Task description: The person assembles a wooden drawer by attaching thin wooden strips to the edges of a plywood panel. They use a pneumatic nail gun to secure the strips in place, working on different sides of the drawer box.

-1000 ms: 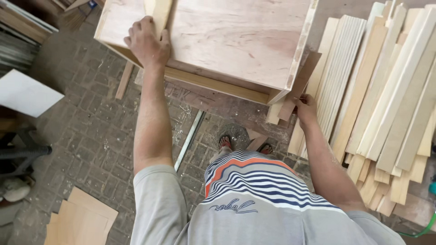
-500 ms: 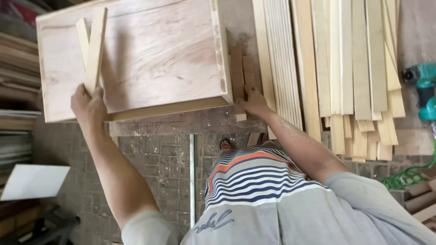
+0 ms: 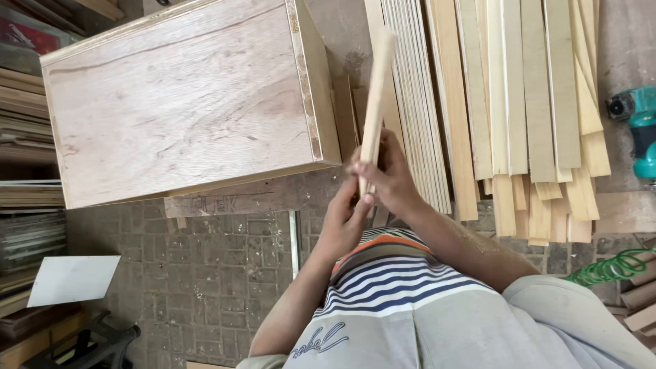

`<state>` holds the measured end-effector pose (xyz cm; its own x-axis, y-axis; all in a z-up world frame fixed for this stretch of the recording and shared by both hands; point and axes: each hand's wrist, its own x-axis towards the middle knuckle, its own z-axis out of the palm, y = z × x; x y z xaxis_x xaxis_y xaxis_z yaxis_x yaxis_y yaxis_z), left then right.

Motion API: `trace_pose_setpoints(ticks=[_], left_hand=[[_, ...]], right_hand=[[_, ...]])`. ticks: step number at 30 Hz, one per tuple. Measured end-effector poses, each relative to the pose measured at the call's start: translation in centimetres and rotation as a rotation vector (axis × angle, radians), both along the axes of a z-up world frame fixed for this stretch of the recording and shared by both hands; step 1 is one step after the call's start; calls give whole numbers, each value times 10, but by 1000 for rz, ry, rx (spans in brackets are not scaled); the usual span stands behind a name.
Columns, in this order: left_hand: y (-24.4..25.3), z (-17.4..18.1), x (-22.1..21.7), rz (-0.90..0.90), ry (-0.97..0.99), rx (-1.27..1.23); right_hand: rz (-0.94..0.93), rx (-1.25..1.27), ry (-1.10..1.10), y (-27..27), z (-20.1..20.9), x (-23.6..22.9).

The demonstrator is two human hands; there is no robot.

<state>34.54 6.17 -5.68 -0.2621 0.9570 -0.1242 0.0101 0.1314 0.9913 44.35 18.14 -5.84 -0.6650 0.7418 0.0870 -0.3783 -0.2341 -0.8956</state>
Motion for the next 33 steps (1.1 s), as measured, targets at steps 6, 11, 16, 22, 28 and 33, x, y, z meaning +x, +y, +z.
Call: trace_pose_setpoints(ticks=[6, 11, 16, 22, 28, 33], left_hand=[[-1, 0, -9, -205, 205, -425], [-35, -74, -48, -178, 167, -567], [-47, -139, -94, -85, 57, -531], [8, -137, -111, -146, -54, -505], [28, -145, -102, -200, 36, -582], [28, -145, -96, -163, 22, -611]], right_hand=[[-129, -33, -897, 17, -95, -20], [-105, 125, -1165, 17, -108, -68], [-106, 122, -1214, 14, -110, -84], [-219, 71, -1430, 54, -151, -71], [-131, 226, -1652, 64, -161, -90], [-239, 130, -1405, 60, -152, -71]])
